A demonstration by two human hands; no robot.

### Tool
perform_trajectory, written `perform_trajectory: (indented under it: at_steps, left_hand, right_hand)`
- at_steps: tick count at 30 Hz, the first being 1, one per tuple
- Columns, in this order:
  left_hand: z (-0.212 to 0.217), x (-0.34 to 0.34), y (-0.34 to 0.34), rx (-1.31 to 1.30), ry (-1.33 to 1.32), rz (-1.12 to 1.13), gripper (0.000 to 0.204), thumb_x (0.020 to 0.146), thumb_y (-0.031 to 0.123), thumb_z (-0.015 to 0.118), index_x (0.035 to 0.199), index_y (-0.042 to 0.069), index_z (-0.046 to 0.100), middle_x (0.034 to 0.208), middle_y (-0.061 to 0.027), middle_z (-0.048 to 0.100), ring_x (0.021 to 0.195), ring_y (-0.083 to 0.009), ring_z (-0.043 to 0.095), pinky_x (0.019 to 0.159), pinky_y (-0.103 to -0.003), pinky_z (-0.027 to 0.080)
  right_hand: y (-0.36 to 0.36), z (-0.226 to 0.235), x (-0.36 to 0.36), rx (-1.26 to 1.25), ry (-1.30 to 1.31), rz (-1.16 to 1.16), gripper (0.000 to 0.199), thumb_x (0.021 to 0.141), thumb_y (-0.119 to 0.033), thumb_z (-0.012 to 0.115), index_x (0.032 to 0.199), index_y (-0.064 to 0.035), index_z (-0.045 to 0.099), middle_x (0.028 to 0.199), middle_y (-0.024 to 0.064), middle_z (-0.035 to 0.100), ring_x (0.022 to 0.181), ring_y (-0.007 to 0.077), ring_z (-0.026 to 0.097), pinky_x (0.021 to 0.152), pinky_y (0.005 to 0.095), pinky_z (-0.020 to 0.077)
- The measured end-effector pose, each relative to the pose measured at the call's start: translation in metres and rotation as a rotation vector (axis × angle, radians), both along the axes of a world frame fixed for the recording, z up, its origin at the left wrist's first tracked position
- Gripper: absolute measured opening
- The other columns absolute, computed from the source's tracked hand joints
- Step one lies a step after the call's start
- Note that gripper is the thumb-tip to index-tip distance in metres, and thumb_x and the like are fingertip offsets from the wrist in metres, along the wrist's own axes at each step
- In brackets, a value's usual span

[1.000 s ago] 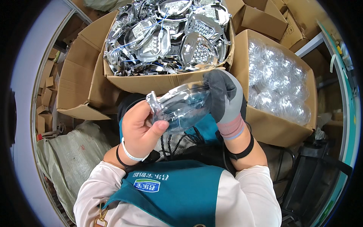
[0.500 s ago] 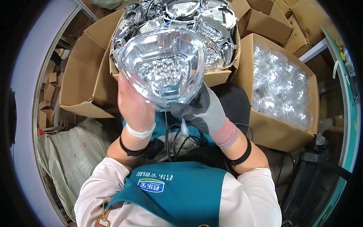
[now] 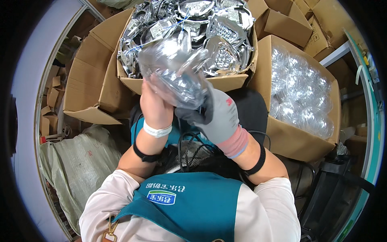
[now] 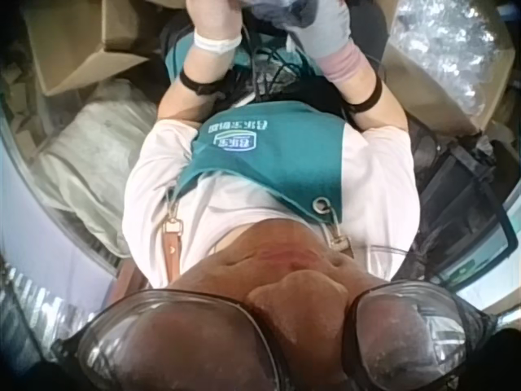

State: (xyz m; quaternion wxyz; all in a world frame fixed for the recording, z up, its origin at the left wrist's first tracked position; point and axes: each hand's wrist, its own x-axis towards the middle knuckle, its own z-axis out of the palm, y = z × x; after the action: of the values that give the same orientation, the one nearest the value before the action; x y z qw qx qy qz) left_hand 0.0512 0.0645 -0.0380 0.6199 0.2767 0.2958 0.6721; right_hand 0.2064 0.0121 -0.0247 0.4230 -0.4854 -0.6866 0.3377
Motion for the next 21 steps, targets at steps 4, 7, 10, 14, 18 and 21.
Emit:
perform_trajectory:
  at_steps: [4,7,10,14,18,21]
  left_hand:
    - [0.007,-0.033,0.011,-0.152,-0.445,-0.376,0.036,0.095,0.034,0.047,0.110,0.002,0.057,0.098,-0.0105,0.056,0.090,-0.0251,0.056,0.077,-0.039,0.049]
    - [0.006,-0.059,0.024,-0.285,-0.413,-0.367,0.042,0.090,0.039,0.053,0.108,0.001,0.058,0.094,-0.0112,0.053,0.084,-0.0242,0.051,0.074,-0.035,0.047]
    - [0.001,-0.069,0.023,-0.270,-0.486,-0.342,0.043,0.091,0.042,0.051,0.105,0.002,0.058,0.089,-0.0110,0.054,0.082,-0.0239,0.052,0.070,-0.035,0.047]
    - [0.003,-0.075,0.016,-0.202,-0.456,-0.334,0.049,0.093,0.049,0.046,0.106,0.004,0.060,0.093,-0.0144,0.058,0.082,-0.0271,0.055,0.068,-0.037,0.048]
    - [0.019,-0.105,0.024,-0.167,-0.211,-0.090,0.055,0.096,0.056,0.037,0.102,0.006,0.061,0.088,-0.0138,0.061,0.080,-0.0279,0.059,0.064,-0.037,0.050]
    - [0.030,-0.140,0.032,-0.119,-0.046,0.039,0.053,0.097,0.055,0.034,0.098,0.007,0.057,0.083,-0.0111,0.058,0.076,-0.0238,0.056,0.061,-0.034,0.048]
  right_hand:
    - [0.011,-0.004,0.050,0.514,-0.382,0.141,0.068,0.070,-0.017,0.079,0.130,0.0023,0.052,0.107,0.0171,0.063,0.096,0.0318,0.062,0.081,0.0373,0.0508]
    - [0.053,-0.036,0.148,0.158,0.085,-0.333,0.062,0.082,-0.020,0.073,0.135,0.0002,0.050,0.128,0.0181,0.058,0.117,0.0267,0.056,0.102,0.0355,0.0428]
    - [0.056,-0.101,0.279,-0.309,-0.867,-0.839,0.067,0.087,-0.047,0.065,0.130,0.0033,0.053,0.129,0.0259,0.057,0.121,0.0421,0.052,0.104,0.0420,0.0405]
    - [-0.003,-0.191,0.385,-0.810,-0.984,-0.601,0.108,0.070,-0.053,0.076,0.145,0.0085,0.026,0.140,0.0298,0.044,0.128,0.0428,0.046,0.106,0.0441,0.0401]
    - [-0.015,-0.213,0.387,-0.897,-1.384,-0.596,0.114,0.067,-0.056,0.077,0.147,0.0055,0.024,0.144,0.0297,0.040,0.131,0.0444,0.043,0.106,0.0448,0.0400]
    - [0.012,-0.200,0.362,-0.995,-1.467,-0.644,0.119,0.064,-0.059,0.078,0.148,0.0033,0.022,0.146,0.0295,0.037,0.132,0.0455,0.040,0.107,0.0454,0.0399]
